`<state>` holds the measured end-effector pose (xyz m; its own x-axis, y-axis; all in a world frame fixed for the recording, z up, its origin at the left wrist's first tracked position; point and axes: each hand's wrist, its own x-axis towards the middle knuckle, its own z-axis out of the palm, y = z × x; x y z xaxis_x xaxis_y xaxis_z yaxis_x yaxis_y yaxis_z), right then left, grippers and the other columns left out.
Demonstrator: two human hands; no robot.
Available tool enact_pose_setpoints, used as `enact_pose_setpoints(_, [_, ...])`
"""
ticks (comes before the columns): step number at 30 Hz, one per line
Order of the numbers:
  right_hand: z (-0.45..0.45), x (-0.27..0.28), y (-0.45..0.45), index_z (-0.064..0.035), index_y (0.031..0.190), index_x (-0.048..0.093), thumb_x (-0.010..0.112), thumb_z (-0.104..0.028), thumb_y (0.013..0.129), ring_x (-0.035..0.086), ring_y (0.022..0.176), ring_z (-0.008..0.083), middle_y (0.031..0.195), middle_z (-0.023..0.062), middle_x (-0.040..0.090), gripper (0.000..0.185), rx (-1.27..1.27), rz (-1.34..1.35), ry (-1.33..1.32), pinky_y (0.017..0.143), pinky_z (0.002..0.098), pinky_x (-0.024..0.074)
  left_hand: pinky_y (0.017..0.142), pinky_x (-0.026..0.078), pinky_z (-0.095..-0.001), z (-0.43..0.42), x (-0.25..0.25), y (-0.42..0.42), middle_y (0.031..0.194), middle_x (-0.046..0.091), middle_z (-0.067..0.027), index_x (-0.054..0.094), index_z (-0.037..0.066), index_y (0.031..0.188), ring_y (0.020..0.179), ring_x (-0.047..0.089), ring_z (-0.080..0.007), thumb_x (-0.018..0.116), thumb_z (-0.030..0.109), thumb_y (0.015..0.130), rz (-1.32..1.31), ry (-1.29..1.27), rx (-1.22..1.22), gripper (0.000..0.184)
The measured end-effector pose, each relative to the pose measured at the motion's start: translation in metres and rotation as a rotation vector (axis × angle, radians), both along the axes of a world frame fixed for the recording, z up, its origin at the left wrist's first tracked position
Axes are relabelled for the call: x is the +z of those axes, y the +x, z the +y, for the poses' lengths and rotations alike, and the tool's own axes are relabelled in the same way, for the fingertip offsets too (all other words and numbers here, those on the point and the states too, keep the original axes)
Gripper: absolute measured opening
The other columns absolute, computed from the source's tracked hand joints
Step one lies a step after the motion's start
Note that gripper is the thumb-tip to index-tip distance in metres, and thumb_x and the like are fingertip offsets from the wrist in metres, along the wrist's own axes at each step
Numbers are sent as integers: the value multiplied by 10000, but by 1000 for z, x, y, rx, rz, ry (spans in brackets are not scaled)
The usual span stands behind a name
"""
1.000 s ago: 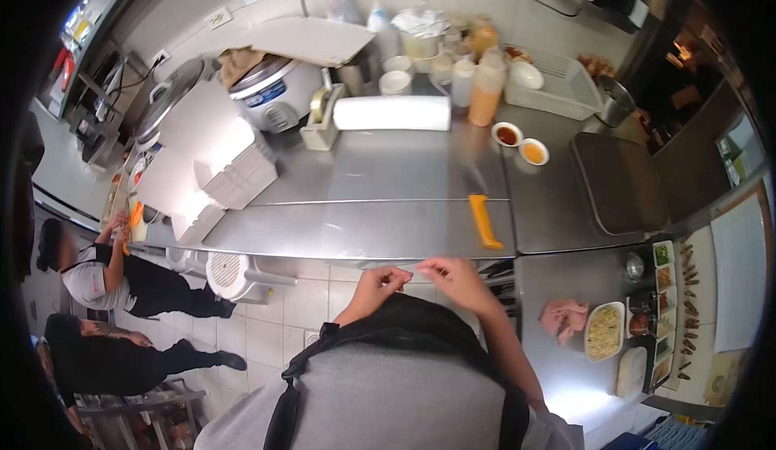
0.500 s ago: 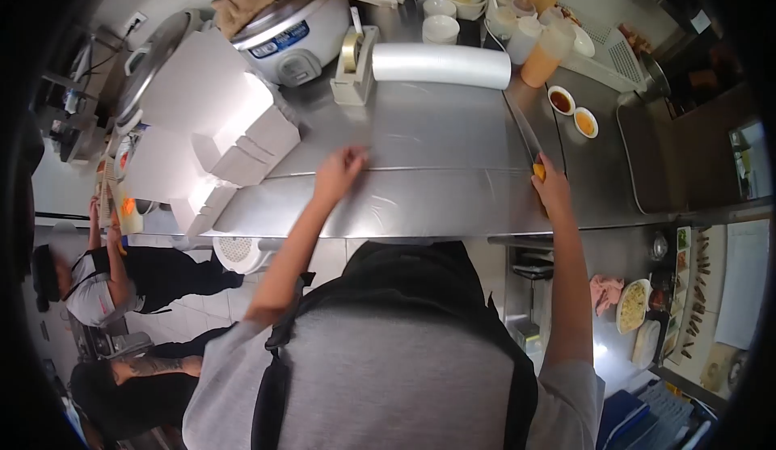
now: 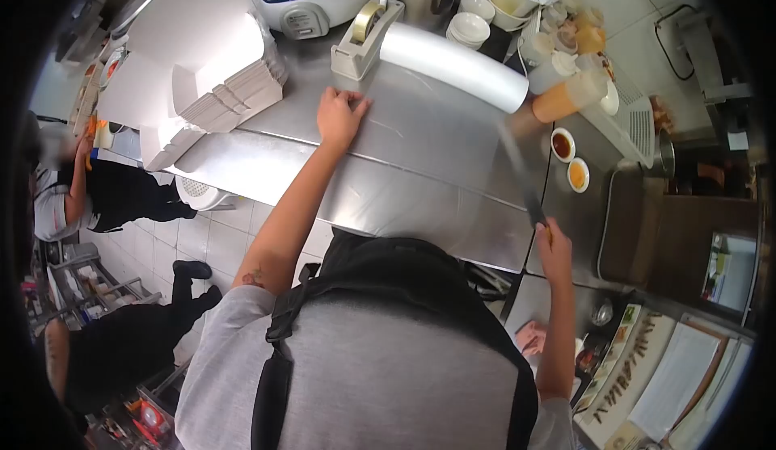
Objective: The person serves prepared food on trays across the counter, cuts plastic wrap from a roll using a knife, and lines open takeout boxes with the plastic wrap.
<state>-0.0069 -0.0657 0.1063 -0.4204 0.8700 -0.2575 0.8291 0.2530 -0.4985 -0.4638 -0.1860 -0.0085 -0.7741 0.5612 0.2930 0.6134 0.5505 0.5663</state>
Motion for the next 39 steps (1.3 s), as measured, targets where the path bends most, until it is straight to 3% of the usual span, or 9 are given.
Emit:
enact_pose_setpoints(2, [27,15,-41,-42,1116,564,530,-276,937,616,768,385,784,204,609,297,245,-9,14,683,430,458,806,481,-389,6,5,1,913,598,-89,725,103,843,930,565,-273,748,343,743,-34,-58,39,261])
enact_pose_setpoints(7, [85,10,-133,-51,1081,555,517,-243,933,591,797,415,822,221,606,245,568,41,236,676,452,459,785,494,-402,25,8,-1,944,610,-114,732,149,770,942,585,-309,704,296,764,-192,-211,79,150])
enact_pose_setpoints(13, [133,-12,-201,-73,1039,563,508,-238,928,609,804,391,838,182,638,207,814,106,341,676,466,476,765,505,-414,34,10,-13,885,671,-124,667,89,903,870,645,-297,686,308,789,-400,-198,77,248])
enact_pose_setpoints(19, [138,-20,-221,-92,1038,579,514,-256,924,622,783,370,827,160,650,210,790,-16,325,658,465,483,688,508,-405,26,12,-5,823,693,-121,666,63,888,776,661,-301,687,355,791,-245,-131,11,308])
enact_pose_setpoints(25, [143,-19,-226,-102,1030,585,517,-260,922,630,764,369,807,154,656,203,793,-38,353,637,467,486,724,506,-421,35,32,-13,852,697,-131,678,62,809,846,659,-311,698,308,780,-435,-338,15,248])
enact_pose_setpoints(28, [144,-17,-230,-106,1032,582,519,-267,923,634,754,370,793,153,658,204,787,-50,337,635,469,488,694,512,-385,36,9,-21,805,695,-140,642,61,871,753,677,-271,685,299,798,-385,-244,-21,253])
enact_pose_setpoints(31, [143,-17,-231,-112,1042,578,518,-275,926,636,749,372,786,159,657,209,778,-49,315,635,470,490,593,513,-329,35,-13,-30,733,681,-120,578,59,937,612,670,-205,708,216,794,-856,75,-101,249])
enact_pose_setpoints(34, [143,-16,-234,-121,1052,573,517,-285,929,636,752,375,785,165,655,212,778,-42,309,638,473,491,463,483,-229,31,-5,-33,655,622,-59,460,65,947,560,623,-113,723,95,807,-938,99,-274,300])
enact_pose_setpoints(39, [143,-19,-238,-129,1042,577,518,-298,930,635,751,386,779,171,653,211,764,-67,304,642,480,496,457,478,-226,30,-4,-46,669,634,-42,572,61,1135,536,618,-102,725,58,791,-1021,76,-482,377])
